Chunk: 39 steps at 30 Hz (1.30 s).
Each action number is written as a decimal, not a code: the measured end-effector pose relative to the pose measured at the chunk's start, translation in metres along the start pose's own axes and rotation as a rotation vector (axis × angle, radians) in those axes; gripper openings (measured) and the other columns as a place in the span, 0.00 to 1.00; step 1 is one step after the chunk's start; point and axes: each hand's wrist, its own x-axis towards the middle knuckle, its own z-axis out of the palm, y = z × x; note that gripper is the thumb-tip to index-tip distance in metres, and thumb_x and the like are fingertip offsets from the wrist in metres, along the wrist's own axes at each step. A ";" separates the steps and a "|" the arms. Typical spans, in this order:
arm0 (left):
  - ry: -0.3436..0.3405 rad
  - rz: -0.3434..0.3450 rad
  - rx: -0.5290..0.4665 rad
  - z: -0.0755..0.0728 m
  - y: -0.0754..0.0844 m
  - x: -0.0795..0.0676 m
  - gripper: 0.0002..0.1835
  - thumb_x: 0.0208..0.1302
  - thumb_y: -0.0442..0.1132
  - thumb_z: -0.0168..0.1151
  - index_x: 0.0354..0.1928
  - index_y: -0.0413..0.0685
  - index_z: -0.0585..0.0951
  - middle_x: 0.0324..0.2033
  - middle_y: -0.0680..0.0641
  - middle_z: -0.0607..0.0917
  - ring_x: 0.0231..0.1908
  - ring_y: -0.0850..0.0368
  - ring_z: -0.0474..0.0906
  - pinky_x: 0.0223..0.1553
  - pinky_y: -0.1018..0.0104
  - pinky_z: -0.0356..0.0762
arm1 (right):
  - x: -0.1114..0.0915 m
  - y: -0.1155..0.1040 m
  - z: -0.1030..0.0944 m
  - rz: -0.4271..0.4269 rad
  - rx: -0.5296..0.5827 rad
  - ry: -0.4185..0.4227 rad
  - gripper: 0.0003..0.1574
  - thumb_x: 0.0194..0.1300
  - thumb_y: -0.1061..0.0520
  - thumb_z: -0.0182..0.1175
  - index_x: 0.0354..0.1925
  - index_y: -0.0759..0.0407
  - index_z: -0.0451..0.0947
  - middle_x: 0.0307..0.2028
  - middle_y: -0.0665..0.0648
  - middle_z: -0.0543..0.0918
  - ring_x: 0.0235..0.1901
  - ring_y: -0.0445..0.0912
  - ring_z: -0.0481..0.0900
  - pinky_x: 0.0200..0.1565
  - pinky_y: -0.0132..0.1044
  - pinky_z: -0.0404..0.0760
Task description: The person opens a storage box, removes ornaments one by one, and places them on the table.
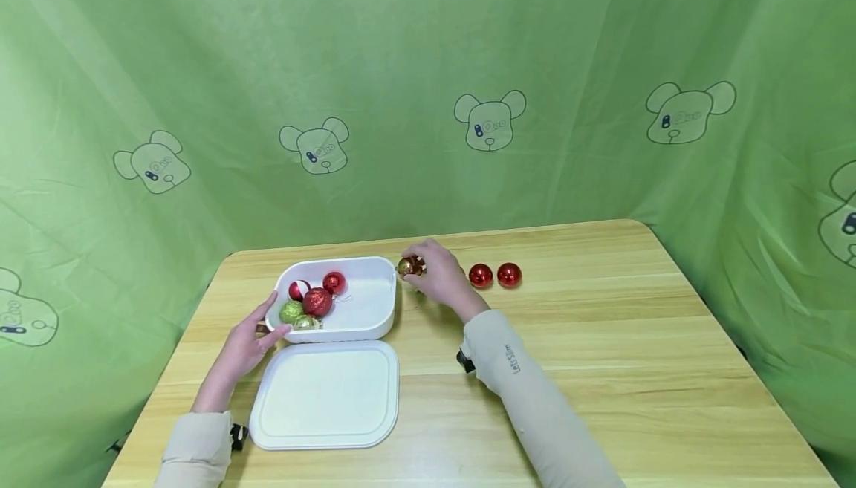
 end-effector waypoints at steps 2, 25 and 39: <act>0.000 -0.004 0.000 0.000 0.000 0.000 0.47 0.71 0.51 0.66 0.83 0.52 0.51 0.70 0.29 0.73 0.59 0.37 0.81 0.59 0.48 0.85 | -0.002 0.002 -0.003 0.001 -0.003 0.005 0.29 0.62 0.56 0.74 0.61 0.56 0.81 0.60 0.61 0.81 0.56 0.57 0.80 0.63 0.55 0.81; 0.006 0.014 -0.029 0.000 0.001 0.000 0.47 0.71 0.49 0.66 0.83 0.48 0.52 0.65 0.27 0.77 0.57 0.37 0.82 0.51 0.55 0.89 | -0.027 0.053 -0.056 0.029 -0.078 0.032 0.27 0.64 0.61 0.73 0.61 0.62 0.80 0.56 0.67 0.81 0.54 0.62 0.80 0.59 0.60 0.81; 0.004 0.010 -0.021 0.001 0.000 0.001 0.47 0.71 0.50 0.67 0.83 0.51 0.52 0.64 0.28 0.78 0.57 0.38 0.82 0.52 0.53 0.88 | -0.042 0.080 -0.087 0.073 -0.087 0.051 0.30 0.66 0.60 0.71 0.64 0.64 0.77 0.63 0.71 0.77 0.59 0.66 0.77 0.63 0.64 0.77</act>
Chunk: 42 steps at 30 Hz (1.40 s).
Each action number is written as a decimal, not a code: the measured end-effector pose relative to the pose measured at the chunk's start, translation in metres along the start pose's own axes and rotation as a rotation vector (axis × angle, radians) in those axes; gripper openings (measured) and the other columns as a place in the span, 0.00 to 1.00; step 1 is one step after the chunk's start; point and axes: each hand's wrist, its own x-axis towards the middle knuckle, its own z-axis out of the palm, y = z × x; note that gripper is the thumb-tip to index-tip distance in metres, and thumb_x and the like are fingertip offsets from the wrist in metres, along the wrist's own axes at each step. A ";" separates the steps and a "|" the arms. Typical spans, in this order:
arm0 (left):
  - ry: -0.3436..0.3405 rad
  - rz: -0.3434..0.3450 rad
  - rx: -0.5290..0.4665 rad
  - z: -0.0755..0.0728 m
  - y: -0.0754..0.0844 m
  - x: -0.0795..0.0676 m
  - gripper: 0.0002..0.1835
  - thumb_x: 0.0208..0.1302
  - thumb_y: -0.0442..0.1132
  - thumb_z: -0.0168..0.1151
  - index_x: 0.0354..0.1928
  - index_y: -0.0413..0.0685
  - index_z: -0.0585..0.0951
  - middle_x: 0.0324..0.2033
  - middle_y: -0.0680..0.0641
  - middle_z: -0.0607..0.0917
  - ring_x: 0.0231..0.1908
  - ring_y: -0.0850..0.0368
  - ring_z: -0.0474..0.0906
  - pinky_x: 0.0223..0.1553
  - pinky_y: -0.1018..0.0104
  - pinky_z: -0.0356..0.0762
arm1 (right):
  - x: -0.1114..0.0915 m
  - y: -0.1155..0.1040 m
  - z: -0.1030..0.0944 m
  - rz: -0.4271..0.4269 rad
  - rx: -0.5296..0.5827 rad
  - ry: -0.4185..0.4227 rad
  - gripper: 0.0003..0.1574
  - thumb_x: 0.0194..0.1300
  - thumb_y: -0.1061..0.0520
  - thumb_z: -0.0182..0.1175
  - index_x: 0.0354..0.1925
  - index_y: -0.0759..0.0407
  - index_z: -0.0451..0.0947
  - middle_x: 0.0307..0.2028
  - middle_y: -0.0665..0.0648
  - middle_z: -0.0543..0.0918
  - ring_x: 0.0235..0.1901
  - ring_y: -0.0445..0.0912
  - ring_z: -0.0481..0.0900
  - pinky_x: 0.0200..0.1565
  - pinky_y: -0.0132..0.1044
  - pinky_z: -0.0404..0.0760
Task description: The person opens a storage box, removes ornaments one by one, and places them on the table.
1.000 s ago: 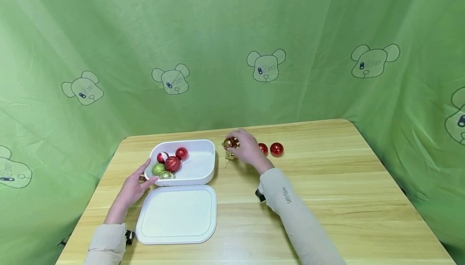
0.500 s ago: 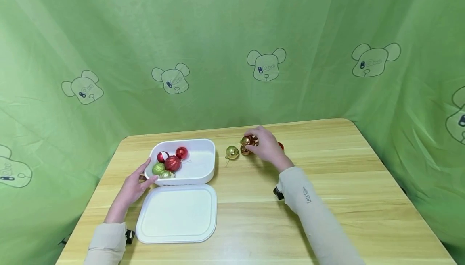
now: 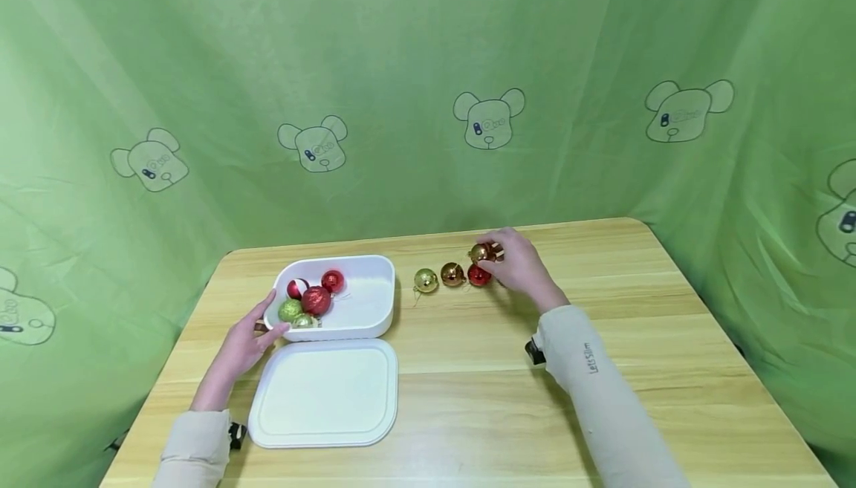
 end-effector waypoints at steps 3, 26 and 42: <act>-0.001 -0.006 0.000 0.000 -0.001 -0.001 0.47 0.71 0.50 0.67 0.83 0.51 0.52 0.63 0.28 0.79 0.55 0.39 0.82 0.49 0.56 0.89 | -0.002 0.005 -0.005 0.013 0.007 0.005 0.30 0.66 0.59 0.71 0.65 0.64 0.77 0.63 0.71 0.76 0.59 0.67 0.77 0.62 0.65 0.77; 0.002 0.010 -0.001 -0.002 -0.001 0.000 0.47 0.71 0.49 0.67 0.83 0.50 0.52 0.66 0.28 0.76 0.58 0.37 0.82 0.55 0.52 0.87 | -0.028 0.054 -0.036 0.097 -0.021 0.043 0.32 0.67 0.56 0.71 0.66 0.64 0.75 0.65 0.73 0.73 0.62 0.70 0.72 0.65 0.73 0.69; 0.002 0.000 0.003 -0.001 0.000 0.000 0.47 0.71 0.49 0.67 0.83 0.51 0.52 0.63 0.28 0.78 0.57 0.37 0.82 0.51 0.54 0.89 | -0.034 0.072 -0.036 0.150 -0.003 0.013 0.34 0.67 0.56 0.70 0.67 0.63 0.74 0.66 0.73 0.72 0.66 0.71 0.68 0.68 0.75 0.63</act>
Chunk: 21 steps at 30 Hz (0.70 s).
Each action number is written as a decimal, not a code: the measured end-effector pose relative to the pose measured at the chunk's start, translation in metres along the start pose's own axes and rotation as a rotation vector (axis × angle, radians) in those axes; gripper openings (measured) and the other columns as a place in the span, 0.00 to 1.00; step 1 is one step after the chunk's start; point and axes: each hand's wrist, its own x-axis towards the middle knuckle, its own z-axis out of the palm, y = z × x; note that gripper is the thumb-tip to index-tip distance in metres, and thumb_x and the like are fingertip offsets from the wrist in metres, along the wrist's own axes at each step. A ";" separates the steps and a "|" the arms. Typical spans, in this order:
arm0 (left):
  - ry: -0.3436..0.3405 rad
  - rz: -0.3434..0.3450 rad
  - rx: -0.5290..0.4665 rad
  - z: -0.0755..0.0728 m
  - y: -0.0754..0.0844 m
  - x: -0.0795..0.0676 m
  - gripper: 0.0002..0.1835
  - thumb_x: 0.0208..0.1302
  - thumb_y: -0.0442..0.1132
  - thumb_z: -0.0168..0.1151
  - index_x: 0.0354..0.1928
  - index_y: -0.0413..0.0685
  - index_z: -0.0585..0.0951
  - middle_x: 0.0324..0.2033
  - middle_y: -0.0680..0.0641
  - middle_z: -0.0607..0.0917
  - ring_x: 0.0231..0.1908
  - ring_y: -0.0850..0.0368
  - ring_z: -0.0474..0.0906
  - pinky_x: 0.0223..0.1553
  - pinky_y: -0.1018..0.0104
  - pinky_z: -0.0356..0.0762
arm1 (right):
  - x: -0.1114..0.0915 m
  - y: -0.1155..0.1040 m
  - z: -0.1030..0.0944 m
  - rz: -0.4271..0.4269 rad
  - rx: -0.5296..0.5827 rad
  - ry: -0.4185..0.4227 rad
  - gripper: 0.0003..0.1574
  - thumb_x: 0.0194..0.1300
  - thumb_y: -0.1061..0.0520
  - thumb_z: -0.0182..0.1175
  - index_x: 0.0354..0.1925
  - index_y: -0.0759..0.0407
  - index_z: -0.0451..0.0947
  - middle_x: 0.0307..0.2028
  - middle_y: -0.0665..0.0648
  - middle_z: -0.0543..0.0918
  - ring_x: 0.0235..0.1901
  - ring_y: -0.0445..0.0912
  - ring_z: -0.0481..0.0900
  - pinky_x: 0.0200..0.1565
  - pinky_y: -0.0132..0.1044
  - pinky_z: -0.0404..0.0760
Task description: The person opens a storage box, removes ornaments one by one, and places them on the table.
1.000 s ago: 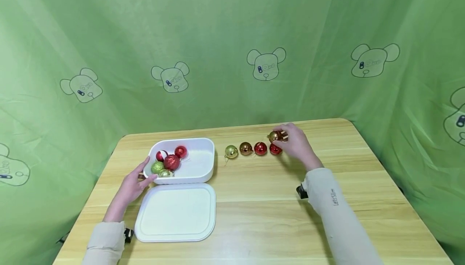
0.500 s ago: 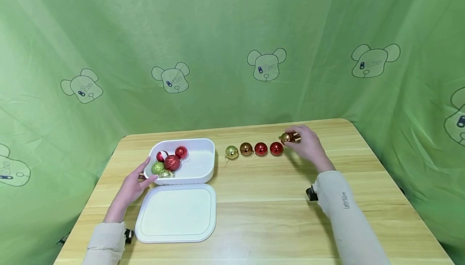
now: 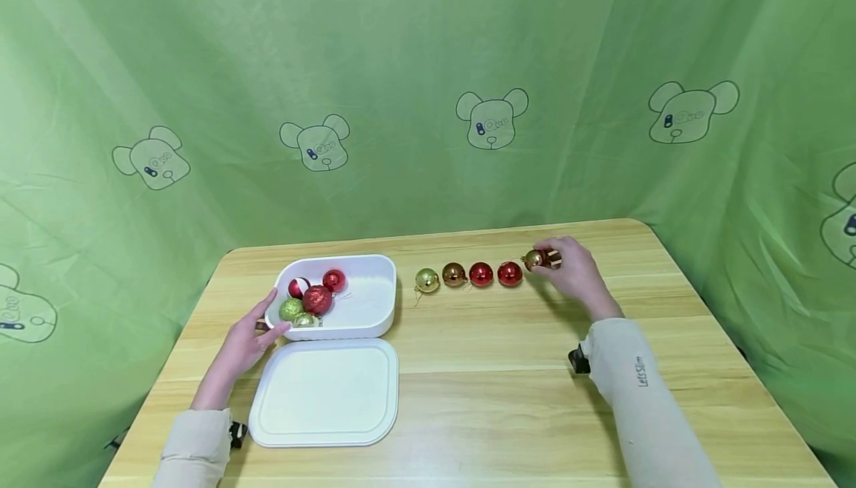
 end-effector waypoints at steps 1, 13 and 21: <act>0.001 0.000 0.001 0.000 0.000 0.000 0.47 0.71 0.50 0.67 0.83 0.51 0.52 0.63 0.28 0.78 0.57 0.37 0.82 0.51 0.54 0.89 | 0.000 0.001 0.001 0.005 0.000 -0.007 0.34 0.67 0.56 0.70 0.68 0.63 0.73 0.66 0.73 0.72 0.66 0.72 0.67 0.68 0.75 0.63; 0.014 0.033 -0.002 0.001 -0.001 0.000 0.46 0.71 0.49 0.67 0.82 0.48 0.54 0.64 0.27 0.77 0.56 0.37 0.83 0.53 0.52 0.87 | 0.000 0.013 0.008 0.017 -0.024 -0.030 0.33 0.68 0.56 0.69 0.67 0.66 0.74 0.62 0.76 0.74 0.60 0.71 0.73 0.63 0.71 0.73; 0.014 0.009 -0.003 0.001 -0.002 0.000 0.47 0.70 0.50 0.67 0.83 0.51 0.53 0.65 0.28 0.77 0.57 0.37 0.82 0.54 0.52 0.87 | 0.000 0.018 0.014 0.005 0.003 -0.020 0.32 0.67 0.58 0.70 0.65 0.68 0.75 0.56 0.75 0.77 0.52 0.68 0.80 0.55 0.62 0.84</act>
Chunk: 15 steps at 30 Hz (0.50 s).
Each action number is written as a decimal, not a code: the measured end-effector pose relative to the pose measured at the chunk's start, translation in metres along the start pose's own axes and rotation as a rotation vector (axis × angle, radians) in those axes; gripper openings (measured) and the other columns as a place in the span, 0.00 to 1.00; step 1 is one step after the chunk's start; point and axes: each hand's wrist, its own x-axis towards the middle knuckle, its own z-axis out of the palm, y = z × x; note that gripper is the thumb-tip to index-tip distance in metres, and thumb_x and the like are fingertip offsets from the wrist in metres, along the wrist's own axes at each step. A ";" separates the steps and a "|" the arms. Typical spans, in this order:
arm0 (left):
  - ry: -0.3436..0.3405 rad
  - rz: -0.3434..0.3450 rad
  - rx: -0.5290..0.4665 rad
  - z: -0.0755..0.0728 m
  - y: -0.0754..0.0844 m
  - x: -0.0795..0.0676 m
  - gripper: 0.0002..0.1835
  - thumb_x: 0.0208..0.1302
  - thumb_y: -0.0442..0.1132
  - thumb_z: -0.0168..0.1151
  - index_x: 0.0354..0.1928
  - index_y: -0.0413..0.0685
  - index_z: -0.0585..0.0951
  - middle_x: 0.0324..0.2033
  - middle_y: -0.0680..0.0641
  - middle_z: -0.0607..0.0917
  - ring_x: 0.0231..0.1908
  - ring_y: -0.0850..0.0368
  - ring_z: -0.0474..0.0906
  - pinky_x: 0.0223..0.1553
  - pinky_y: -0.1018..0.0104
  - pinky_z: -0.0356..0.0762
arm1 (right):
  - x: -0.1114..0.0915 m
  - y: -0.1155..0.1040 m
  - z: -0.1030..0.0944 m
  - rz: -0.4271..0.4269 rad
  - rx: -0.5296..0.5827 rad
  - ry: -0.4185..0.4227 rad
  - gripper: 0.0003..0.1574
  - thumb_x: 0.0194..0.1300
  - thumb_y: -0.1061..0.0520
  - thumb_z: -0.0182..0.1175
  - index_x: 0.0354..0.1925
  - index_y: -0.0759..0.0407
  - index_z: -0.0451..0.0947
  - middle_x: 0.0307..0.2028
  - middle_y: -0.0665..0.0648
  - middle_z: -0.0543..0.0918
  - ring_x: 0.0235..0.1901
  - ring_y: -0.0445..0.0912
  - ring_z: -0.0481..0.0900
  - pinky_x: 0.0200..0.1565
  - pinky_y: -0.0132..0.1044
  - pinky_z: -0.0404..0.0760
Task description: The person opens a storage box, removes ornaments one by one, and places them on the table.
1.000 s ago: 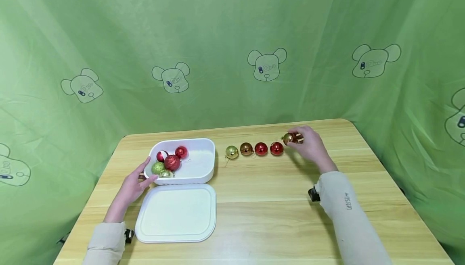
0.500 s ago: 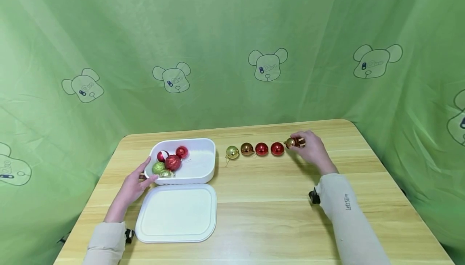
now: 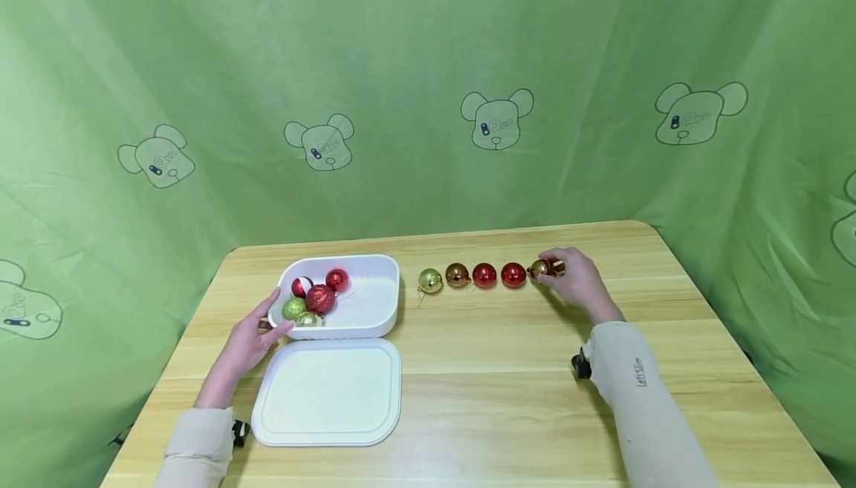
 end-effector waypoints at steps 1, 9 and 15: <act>-0.002 0.001 0.000 0.000 0.000 0.000 0.47 0.70 0.50 0.67 0.83 0.51 0.53 0.66 0.28 0.77 0.57 0.37 0.82 0.53 0.53 0.88 | 0.000 0.000 0.001 -0.002 0.004 -0.001 0.32 0.67 0.58 0.70 0.65 0.68 0.75 0.56 0.75 0.77 0.51 0.69 0.81 0.55 0.62 0.84; 0.001 0.003 -0.005 -0.001 -0.001 0.000 0.48 0.70 0.52 0.68 0.83 0.51 0.53 0.65 0.28 0.77 0.56 0.37 0.83 0.49 0.57 0.89 | 0.000 -0.001 0.004 0.007 0.002 -0.018 0.32 0.68 0.57 0.70 0.65 0.69 0.75 0.53 0.75 0.76 0.50 0.68 0.82 0.53 0.62 0.85; -0.004 -0.012 -0.006 0.000 -0.002 0.001 0.48 0.69 0.52 0.68 0.83 0.53 0.53 0.65 0.28 0.78 0.56 0.38 0.83 0.48 0.57 0.89 | 0.000 0.001 0.006 0.020 0.003 -0.030 0.33 0.68 0.58 0.69 0.66 0.69 0.74 0.58 0.77 0.75 0.51 0.68 0.81 0.55 0.62 0.84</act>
